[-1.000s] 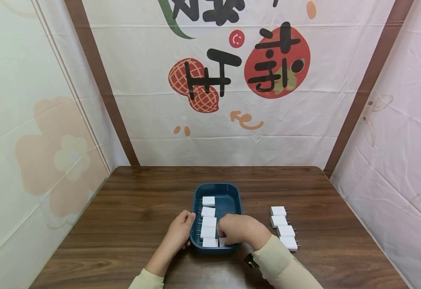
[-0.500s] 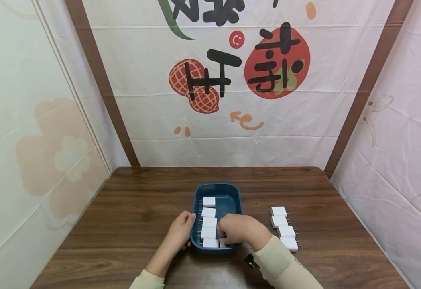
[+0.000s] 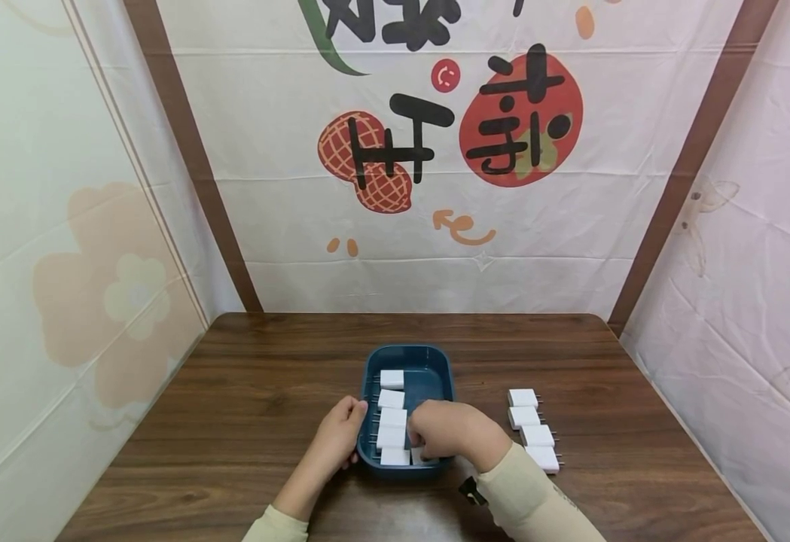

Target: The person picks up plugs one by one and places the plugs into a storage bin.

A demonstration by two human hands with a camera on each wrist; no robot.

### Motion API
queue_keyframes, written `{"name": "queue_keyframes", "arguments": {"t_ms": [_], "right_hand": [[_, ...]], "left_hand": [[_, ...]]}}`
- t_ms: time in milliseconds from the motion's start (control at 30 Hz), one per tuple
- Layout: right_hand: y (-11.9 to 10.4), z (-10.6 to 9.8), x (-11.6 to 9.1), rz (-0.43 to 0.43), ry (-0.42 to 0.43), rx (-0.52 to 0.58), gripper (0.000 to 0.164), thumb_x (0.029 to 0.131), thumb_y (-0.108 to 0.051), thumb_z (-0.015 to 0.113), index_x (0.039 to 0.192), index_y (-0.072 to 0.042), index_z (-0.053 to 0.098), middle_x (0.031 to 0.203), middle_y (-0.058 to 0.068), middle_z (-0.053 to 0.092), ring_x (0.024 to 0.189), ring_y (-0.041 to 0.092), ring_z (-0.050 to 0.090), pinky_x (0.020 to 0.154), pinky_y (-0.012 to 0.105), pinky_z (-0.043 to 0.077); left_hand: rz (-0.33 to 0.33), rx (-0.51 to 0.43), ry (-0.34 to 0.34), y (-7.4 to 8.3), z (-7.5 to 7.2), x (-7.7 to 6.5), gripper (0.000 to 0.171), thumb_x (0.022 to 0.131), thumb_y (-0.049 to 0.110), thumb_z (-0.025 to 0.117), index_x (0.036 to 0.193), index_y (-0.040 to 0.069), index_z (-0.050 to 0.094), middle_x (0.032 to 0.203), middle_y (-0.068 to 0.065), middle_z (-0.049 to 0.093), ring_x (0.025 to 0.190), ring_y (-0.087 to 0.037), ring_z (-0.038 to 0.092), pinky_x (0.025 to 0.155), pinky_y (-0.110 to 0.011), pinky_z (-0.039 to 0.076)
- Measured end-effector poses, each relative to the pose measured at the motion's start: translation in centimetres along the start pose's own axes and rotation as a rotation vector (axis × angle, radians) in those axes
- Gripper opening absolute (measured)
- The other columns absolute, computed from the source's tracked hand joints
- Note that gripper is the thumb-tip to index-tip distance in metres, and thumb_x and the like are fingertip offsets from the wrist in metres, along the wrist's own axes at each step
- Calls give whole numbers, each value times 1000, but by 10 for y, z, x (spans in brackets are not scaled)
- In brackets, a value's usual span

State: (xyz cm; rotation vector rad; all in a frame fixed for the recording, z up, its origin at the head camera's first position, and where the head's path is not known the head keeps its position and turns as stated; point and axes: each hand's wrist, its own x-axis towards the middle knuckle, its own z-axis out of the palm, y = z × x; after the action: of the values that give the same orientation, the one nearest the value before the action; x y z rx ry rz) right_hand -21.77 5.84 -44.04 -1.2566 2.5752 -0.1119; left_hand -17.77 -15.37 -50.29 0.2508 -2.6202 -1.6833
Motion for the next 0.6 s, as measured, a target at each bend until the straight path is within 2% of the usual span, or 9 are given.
{"name": "queue_keyframes", "arguments": {"t_ms": [233,400,600], "right_hand": [[0,-8,-6,34,7,36,8,87,-15,82,87,-18,75,72,-12,59,63,5,52,58,21,47],[2,-13,-9,49,13,48,12,86,-15,82,97,-17,77,81,-11,64,68,4,55,63,21,51],[7,-21,-16,22,76,16,15,85,-13,82,99,-14,76,91,-7,69,75,4,55,69,24,52]], "left_hand": [[-3,8,-1,1,0,1,33,110,34,44,108,3,58,61,-8,53,41,-18,50,35,-27,40],[-7,10,-6,0,0,1,33,110,33,44,109,4,58,62,-8,52,42,-18,50,35,-27,40],[-10,11,-6,0,0,1,34,110,35,44,110,4,59,61,-8,52,41,-18,50,35,-27,40]]}}
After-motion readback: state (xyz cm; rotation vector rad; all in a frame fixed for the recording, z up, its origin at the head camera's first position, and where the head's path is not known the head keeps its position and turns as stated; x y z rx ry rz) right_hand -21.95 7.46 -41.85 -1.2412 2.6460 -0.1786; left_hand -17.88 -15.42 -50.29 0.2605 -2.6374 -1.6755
